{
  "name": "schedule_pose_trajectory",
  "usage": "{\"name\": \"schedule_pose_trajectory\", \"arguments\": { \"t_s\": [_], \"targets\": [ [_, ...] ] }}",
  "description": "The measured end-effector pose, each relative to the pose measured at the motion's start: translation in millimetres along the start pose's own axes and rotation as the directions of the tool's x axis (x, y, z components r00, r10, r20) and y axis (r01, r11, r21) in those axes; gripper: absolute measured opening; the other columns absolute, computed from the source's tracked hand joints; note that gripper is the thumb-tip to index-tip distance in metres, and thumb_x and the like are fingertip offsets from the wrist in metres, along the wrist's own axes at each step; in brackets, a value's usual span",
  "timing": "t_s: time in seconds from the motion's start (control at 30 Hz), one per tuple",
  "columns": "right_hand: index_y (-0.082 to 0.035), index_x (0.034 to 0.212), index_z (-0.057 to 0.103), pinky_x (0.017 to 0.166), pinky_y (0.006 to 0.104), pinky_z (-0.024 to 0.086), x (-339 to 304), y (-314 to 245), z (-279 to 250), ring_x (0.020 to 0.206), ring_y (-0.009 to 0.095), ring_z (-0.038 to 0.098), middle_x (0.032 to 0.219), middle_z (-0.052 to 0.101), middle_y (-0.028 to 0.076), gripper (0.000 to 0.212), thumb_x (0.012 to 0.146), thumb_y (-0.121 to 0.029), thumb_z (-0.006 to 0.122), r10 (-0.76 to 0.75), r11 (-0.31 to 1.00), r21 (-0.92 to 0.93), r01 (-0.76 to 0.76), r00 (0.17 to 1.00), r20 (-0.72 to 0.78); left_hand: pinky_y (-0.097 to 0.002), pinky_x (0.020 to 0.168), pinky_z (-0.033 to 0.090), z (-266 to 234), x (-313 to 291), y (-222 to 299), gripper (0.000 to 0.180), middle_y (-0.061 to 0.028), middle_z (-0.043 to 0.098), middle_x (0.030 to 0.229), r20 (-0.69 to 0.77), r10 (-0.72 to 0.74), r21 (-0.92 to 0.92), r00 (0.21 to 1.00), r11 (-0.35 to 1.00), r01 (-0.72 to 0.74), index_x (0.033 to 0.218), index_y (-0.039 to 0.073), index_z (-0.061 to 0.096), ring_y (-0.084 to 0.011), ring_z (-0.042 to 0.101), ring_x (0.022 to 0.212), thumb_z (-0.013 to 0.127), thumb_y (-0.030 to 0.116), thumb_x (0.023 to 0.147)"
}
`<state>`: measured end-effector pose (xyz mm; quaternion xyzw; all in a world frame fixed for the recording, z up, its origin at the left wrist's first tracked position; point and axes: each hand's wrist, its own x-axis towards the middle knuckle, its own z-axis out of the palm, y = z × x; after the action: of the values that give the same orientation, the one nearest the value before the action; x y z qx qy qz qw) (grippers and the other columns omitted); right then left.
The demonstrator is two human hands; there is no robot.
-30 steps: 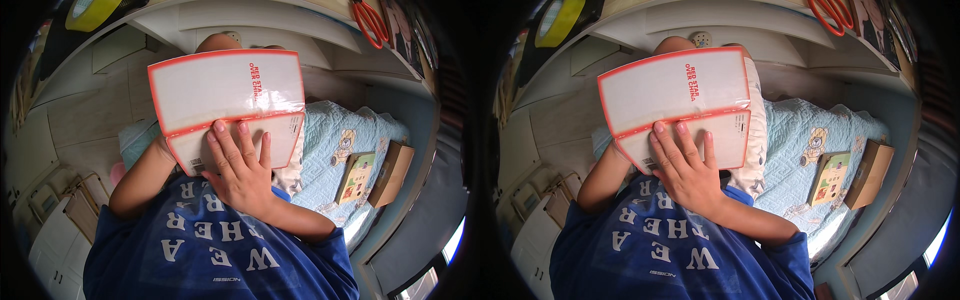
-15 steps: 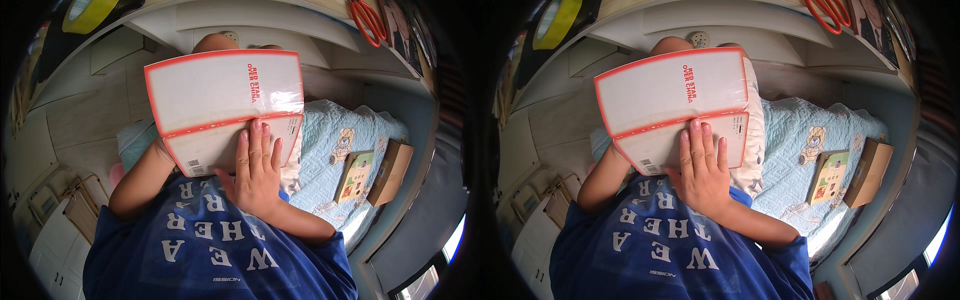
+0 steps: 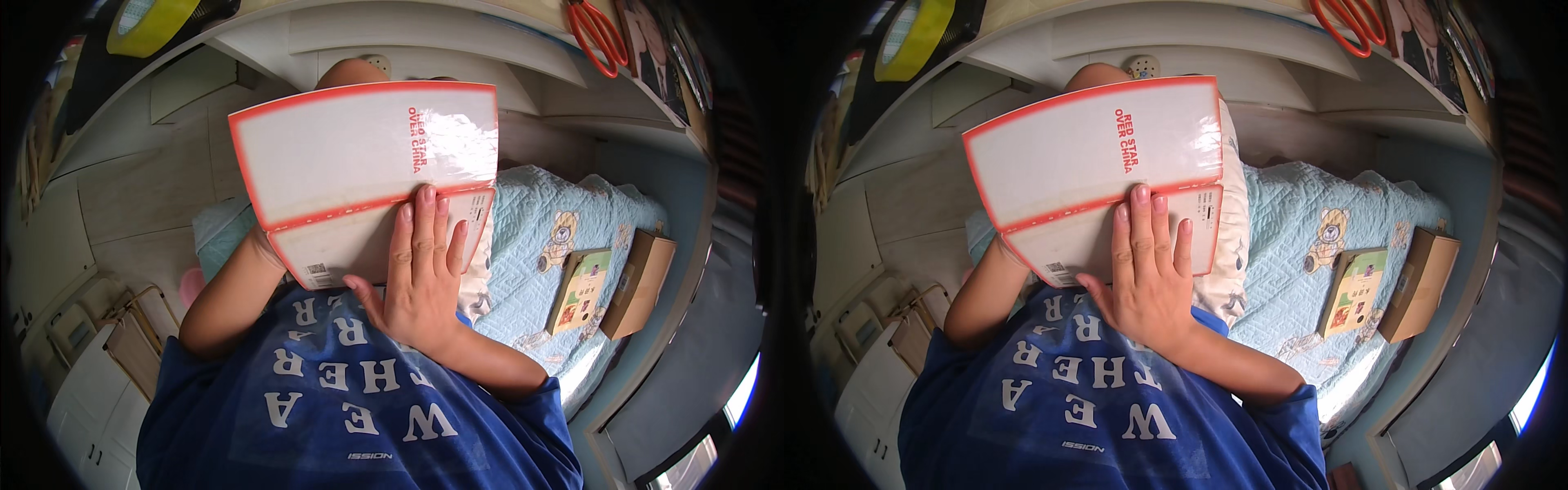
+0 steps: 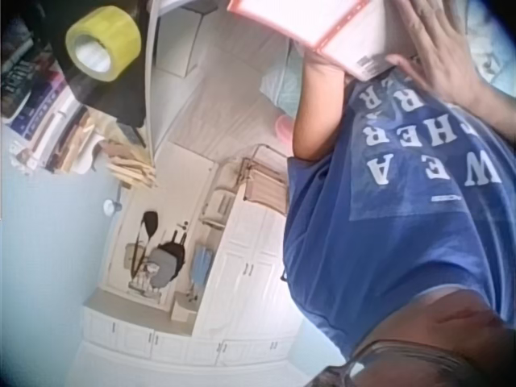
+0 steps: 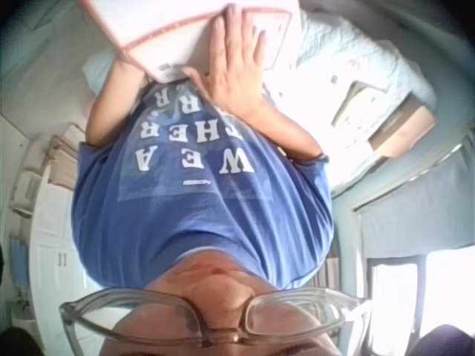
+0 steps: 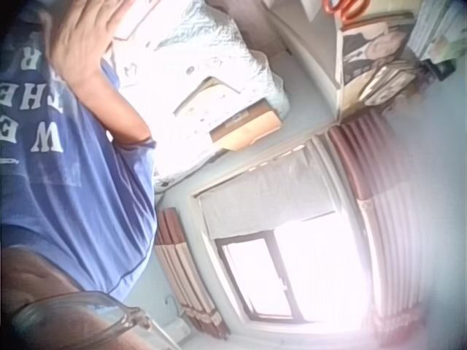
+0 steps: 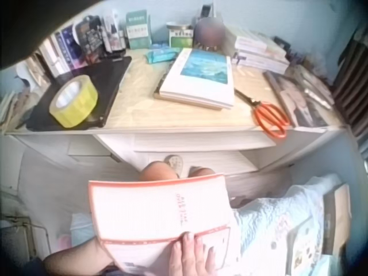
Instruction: The person sits on the floor and tapes a white rectangular package using yellow packing tape. They repeatedly pull tape from a roll, cut it with red scissors, and apply it to the package's seam, smoothing it down with their hands.
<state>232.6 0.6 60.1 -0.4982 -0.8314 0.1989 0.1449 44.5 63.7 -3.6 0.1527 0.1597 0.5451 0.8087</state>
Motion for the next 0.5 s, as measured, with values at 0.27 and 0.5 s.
{"name": "schedule_pose_trajectory", "arguments": {
  "t_s": [0.27,0.5],
  "targets": [
    [0.012,0.153,0.026,0.119,0.0632,0.004,7.3,-2.8,-2.4,0.151,0.051,0.019,0.160,0.021,0.036,0.099,0.091,-0.055,0.064,-0.012,1.000,-0.014,0.012,1.000,-0.006,-0.0518,0.121,0.030,0.2,-2.2,1.2,0.068,-0.0124,0.030,0.164,-0.003,-0.024,-0.060,1.000,0.998,0.024,0.161,0.019,0.026,-0.0313,0.031,0.150,0.045,0.049,0.103],
    [0.010,0.154,0.026,0.120,0.0617,0.007,16.6,-8.8,0.4,0.151,0.051,0.019,0.160,0.021,0.035,0.100,0.092,-0.060,0.060,-0.044,0.999,-0.016,0.044,0.999,-0.012,-0.0513,0.121,0.030,-2.3,-3.4,-0.2,0.068,-0.0119,0.030,0.164,0.003,-0.022,-0.090,1.000,0.996,0.022,0.161,0.019,0.026,-0.0308,0.031,0.150,0.044,0.049,0.103]
  ]
}}
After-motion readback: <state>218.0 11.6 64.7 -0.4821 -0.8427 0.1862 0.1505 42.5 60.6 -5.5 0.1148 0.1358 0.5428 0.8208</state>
